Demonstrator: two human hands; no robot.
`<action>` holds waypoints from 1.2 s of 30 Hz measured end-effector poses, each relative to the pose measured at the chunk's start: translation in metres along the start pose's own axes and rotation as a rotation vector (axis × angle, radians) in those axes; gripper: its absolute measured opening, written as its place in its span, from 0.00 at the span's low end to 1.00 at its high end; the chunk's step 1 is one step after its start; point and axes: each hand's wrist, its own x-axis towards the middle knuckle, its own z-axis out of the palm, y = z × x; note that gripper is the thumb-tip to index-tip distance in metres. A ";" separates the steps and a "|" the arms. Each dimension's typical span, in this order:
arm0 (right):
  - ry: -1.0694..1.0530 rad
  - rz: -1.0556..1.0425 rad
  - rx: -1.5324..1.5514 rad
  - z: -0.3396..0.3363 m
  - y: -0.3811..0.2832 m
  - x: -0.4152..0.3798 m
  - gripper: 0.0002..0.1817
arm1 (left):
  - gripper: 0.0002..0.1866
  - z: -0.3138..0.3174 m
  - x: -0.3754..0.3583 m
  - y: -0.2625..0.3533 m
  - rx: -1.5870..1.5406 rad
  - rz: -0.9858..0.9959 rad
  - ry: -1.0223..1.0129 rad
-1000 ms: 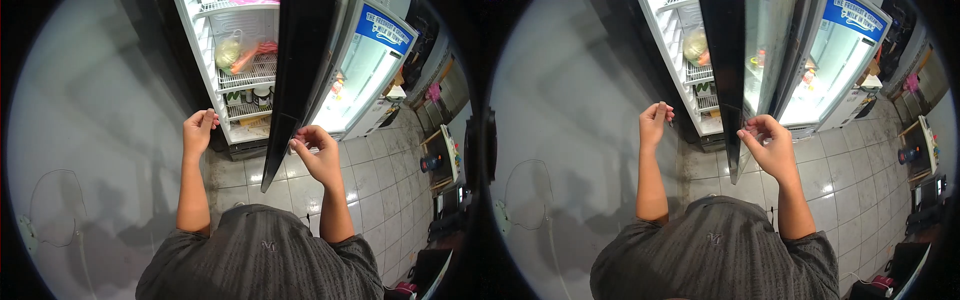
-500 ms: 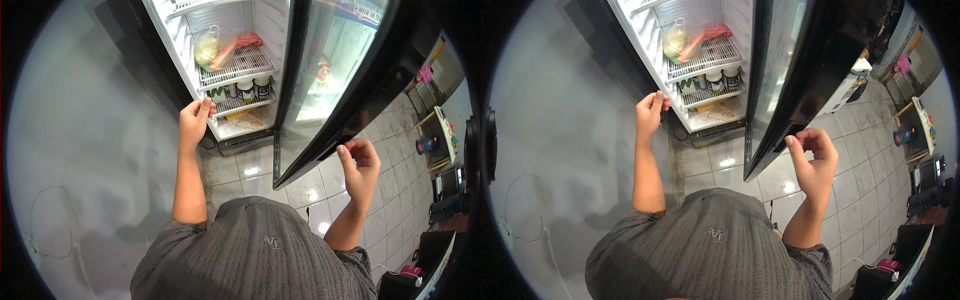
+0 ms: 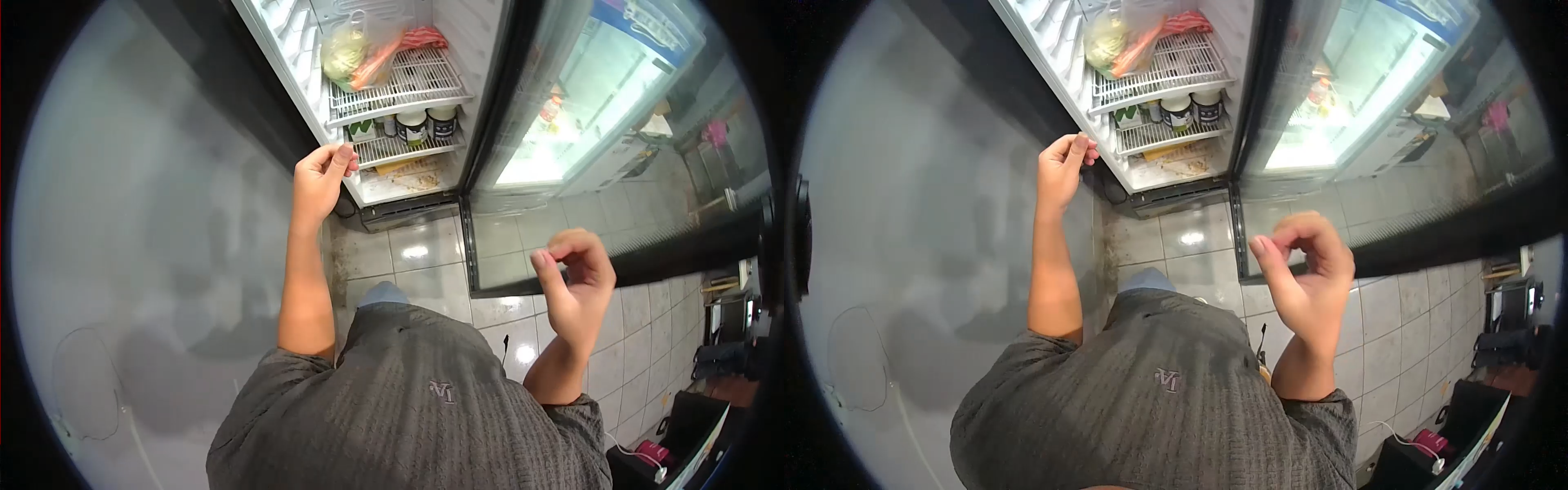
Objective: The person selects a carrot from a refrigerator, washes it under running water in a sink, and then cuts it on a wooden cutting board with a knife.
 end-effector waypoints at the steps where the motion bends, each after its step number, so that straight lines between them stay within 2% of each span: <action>1: -0.008 -0.002 0.006 0.008 0.010 0.011 0.09 | 0.18 -0.004 0.005 -0.002 0.010 -0.010 0.007; 4: -0.084 0.068 0.019 0.037 0.042 0.051 0.08 | 0.15 -0.022 0.026 -0.014 0.016 -0.071 0.070; 6: -0.096 0.224 0.059 0.060 0.064 0.079 0.07 | 0.14 -0.032 0.045 -0.020 0.045 -0.079 0.090; 10: -0.170 0.342 0.070 0.110 0.113 0.144 0.05 | 0.12 -0.053 0.095 -0.045 0.017 -0.090 0.102; 12: -0.221 0.289 0.081 0.139 0.134 0.184 0.06 | 0.11 -0.060 0.132 -0.063 -0.016 -0.063 0.098; 15: -0.233 0.399 0.084 0.186 0.158 0.256 0.14 | 0.09 -0.063 0.186 -0.084 -0.010 -0.053 0.045; 19: -0.252 0.266 -0.003 0.237 0.213 0.337 0.18 | 0.13 -0.058 0.247 -0.083 0.171 -0.070 -0.123; 21: -0.290 0.189 -0.349 0.258 0.217 0.372 0.20 | 0.17 -0.056 0.268 -0.079 0.294 -0.046 -0.191; 22: -0.293 0.195 -0.348 0.265 0.226 0.388 0.20 | 0.19 -0.055 0.277 -0.076 0.351 -0.047 -0.217; 25: -0.339 -0.106 -0.469 0.282 0.265 0.430 0.20 | 0.21 -0.054 0.301 -0.076 0.406 -0.002 -0.253; 26: -0.339 -0.111 -0.466 0.287 0.277 0.440 0.20 | 0.21 -0.052 0.310 -0.077 0.409 0.001 -0.249; 28: -0.326 -0.406 -0.569 0.296 0.296 0.455 0.22 | 0.24 -0.046 0.324 -0.084 0.475 0.021 -0.220; 29: -0.356 -0.398 -0.558 0.298 0.305 0.458 0.18 | 0.28 -0.043 0.331 -0.093 0.452 0.007 -0.188; 30: -0.368 -0.404 -0.553 0.300 0.301 0.462 0.18 | 0.28 -0.039 0.339 -0.099 0.452 0.002 -0.176; 32: -0.600 -0.229 -0.692 0.298 0.293 0.462 0.12 | 0.32 -0.029 0.352 -0.109 0.372 0.047 -0.105; 34: -0.594 -0.312 -0.644 0.291 0.292 0.451 0.09 | 0.35 -0.020 0.363 -0.112 0.371 0.063 -0.097; 36: -0.588 -0.394 -0.593 0.283 0.291 0.442 0.07 | 0.37 -0.012 0.369 -0.109 0.490 -0.021 -0.233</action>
